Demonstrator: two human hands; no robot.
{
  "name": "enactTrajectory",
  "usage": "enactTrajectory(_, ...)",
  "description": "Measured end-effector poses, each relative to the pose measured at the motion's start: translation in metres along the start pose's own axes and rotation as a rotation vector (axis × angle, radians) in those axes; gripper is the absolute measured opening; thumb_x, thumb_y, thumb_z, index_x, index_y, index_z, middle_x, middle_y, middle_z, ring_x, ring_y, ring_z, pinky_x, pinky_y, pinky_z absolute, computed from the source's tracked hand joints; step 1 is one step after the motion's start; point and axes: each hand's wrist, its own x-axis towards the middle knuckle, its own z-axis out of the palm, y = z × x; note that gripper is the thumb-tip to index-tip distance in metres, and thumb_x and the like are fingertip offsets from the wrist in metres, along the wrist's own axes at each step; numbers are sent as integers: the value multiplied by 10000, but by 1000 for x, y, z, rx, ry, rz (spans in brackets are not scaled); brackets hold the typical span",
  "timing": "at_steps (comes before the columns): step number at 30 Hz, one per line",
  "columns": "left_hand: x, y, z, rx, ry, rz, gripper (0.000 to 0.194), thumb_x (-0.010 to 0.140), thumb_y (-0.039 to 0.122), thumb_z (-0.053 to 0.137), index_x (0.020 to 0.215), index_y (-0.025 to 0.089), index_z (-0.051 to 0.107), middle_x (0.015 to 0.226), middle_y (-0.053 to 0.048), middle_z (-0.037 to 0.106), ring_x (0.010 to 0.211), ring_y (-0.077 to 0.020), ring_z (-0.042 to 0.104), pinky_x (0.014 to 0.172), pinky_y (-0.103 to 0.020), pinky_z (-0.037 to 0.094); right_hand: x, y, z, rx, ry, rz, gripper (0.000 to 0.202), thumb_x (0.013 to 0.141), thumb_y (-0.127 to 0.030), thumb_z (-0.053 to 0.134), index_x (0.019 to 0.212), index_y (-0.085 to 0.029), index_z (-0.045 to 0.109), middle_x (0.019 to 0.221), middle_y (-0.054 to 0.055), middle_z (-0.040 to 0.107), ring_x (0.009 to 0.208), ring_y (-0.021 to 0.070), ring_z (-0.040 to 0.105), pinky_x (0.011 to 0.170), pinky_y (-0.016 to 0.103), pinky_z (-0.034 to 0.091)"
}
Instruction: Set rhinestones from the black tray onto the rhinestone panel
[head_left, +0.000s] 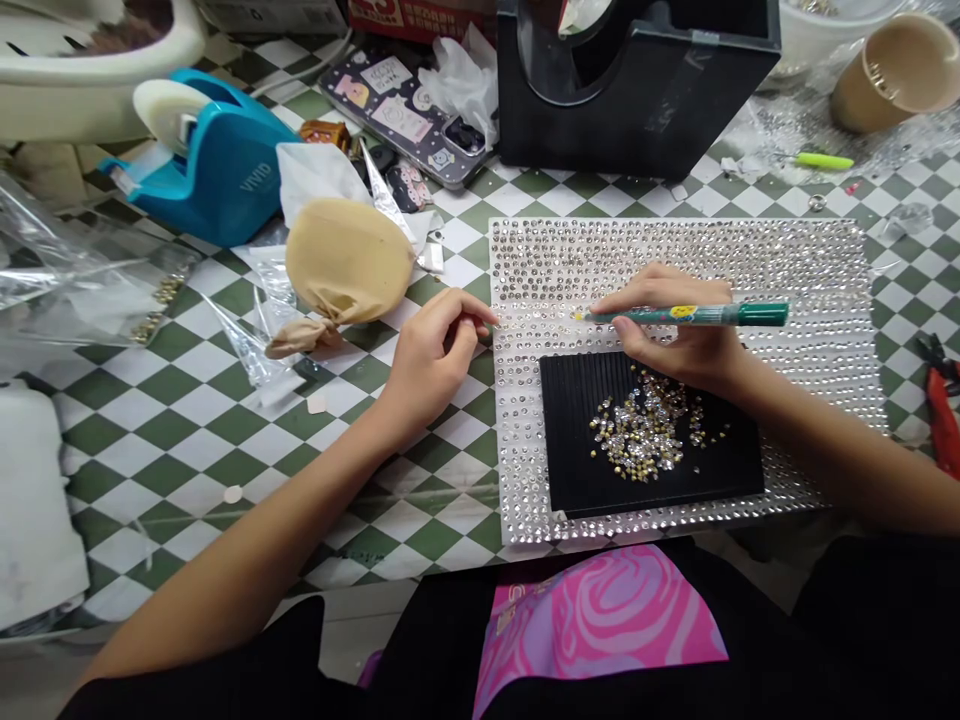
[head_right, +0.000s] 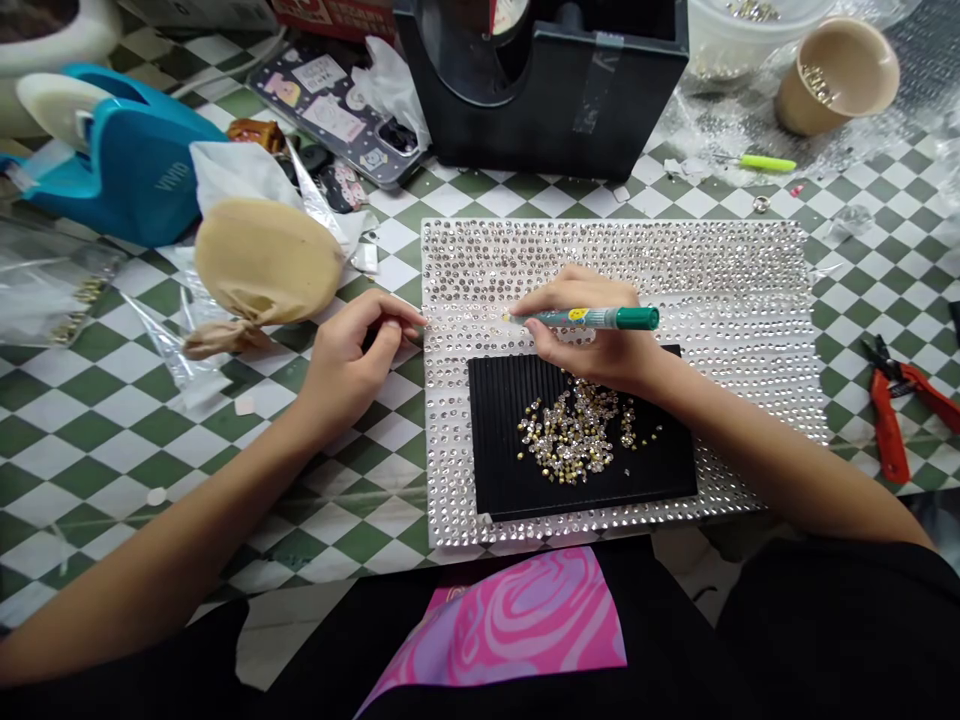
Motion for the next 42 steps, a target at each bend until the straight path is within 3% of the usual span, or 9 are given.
enactTrajectory(7,-1,-1,0,-28,0,8,223,850,81,427,822,206,609,782,-5,597,726,-102,592,651,-226,496,0,0,2,-23,19,-112,181,831,-143,580,928,-232,705,840,-17,747,711,124,639,642,281,540)
enactTrajectory(13,-1,-1,1,-30,3,-1,222,849,83,429,818,209,609,784,-5,600,718,-101,591,636,-226,492,0,-4,-4,20,103,-42,148,858,-170,581,923,-233,697,860,-7,745,767,143,678,728,323,571)
enactTrajectory(20,-1,-1,0,-3,10,-10,208,852,107,437,837,215,614,768,-8,606,728,-117,594,643,-241,491,6,-13,-34,133,280,47,335,908,-184,595,1227,-282,631,1194,25,678,947,174,702,815,333,599)
enactTrajectory(24,-1,-2,0,-5,5,-15,197,855,112,445,847,211,616,765,-12,607,727,-120,592,640,-241,498,-2,-18,-51,122,379,39,264,861,-156,660,1115,-204,715,1059,74,710,881,178,703,727,314,595)
enactTrajectory(27,-1,-3,1,-13,5,-10,204,853,104,443,852,209,618,767,-8,605,726,-112,593,648,-236,497,-17,-25,-56,131,331,89,261,844,-151,675,1079,-250,730,952,33,731,798,166,706,666,317,587)
enactTrajectory(32,0,-2,0,-21,0,0,206,850,90,439,841,208,607,790,-6,611,725,-106,606,646,-232,496,-45,-36,-54,107,192,224,354,844,-157,658,1133,-362,681,967,-9,725,825,206,703,693,374,580)
enactTrajectory(37,-1,0,0,0,-6,-12,210,854,98,431,836,212,607,805,-9,614,727,-105,599,648,-226,505,-63,-28,-43,164,162,245,226,871,-179,597,988,-340,705,824,-18,703,730,185,664,636,369,534)
enactTrajectory(40,-1,0,0,10,-5,-15,213,860,105,425,841,211,609,813,-10,618,731,-106,596,660,-228,509,-69,-21,-35,200,174,304,220,848,-180,630,1023,-299,688,840,-19,705,683,158,674,557,316,532)
enactTrajectory(42,-1,1,-1,11,-6,-18,213,862,105,424,847,210,609,806,-8,618,731,-107,598,659,-229,508,-70,-19,-32,208,193,319,271,824,-182,662,1075,-285,670,905,-4,709,748,164,692,597,300,564)
